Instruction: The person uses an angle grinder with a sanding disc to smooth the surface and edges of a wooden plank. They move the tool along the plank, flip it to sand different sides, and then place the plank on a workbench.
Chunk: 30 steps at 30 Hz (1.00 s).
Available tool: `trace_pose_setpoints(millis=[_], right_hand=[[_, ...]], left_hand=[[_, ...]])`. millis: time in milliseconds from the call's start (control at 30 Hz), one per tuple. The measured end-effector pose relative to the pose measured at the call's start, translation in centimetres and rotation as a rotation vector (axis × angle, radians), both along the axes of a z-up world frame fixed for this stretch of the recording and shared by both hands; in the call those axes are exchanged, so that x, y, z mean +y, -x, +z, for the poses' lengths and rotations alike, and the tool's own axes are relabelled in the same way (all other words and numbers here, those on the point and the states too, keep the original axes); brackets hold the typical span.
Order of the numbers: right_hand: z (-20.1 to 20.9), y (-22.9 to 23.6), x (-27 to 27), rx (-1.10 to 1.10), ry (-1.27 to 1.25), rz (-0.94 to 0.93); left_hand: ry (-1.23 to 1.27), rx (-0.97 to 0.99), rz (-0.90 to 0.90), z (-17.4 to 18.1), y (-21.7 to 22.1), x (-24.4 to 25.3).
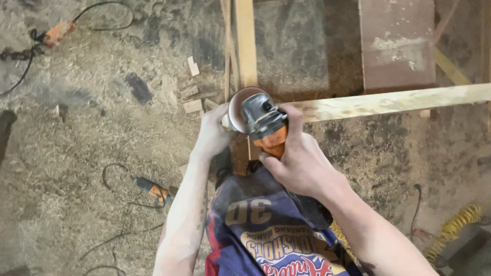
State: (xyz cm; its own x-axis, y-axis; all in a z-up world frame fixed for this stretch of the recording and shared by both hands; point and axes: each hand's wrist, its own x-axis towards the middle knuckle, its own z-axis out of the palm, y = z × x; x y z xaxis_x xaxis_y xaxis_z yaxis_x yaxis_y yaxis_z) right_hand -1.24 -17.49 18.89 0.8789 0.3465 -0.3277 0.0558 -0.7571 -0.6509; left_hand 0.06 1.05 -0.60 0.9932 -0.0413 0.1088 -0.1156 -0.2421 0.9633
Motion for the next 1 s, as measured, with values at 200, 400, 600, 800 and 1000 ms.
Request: trace_pose_setpoints(millis=[200, 400, 600, 800, 1000], right_hand=[[-0.3, -0.5, -2.1, 0.044, 0.101, 0.045], [1.3, -0.7, -11.0, 0.123, 0.321, -0.253], [0.2, 0.2, -18.7, -0.033, 0.423, -0.397], [-2.3, 0.1, -27.8, 0.027, 0.446, -0.608], [-4.3, -0.8, -34.6, -0.2, 0.437, -0.641]], left_hand=[[-0.065, 0.041, -0.036, 1.4, -0.5, 0.8], [-0.115, -0.176, -0.234, 4.3, -2.0, 2.5], [-0.453, -0.063, -0.169, 7.9, -2.6, 0.7], [-0.762, 0.062, -0.293, 9.6, -4.2, -0.4], [-0.783, 0.099, -0.299, 11.4, -5.6, -2.9]])
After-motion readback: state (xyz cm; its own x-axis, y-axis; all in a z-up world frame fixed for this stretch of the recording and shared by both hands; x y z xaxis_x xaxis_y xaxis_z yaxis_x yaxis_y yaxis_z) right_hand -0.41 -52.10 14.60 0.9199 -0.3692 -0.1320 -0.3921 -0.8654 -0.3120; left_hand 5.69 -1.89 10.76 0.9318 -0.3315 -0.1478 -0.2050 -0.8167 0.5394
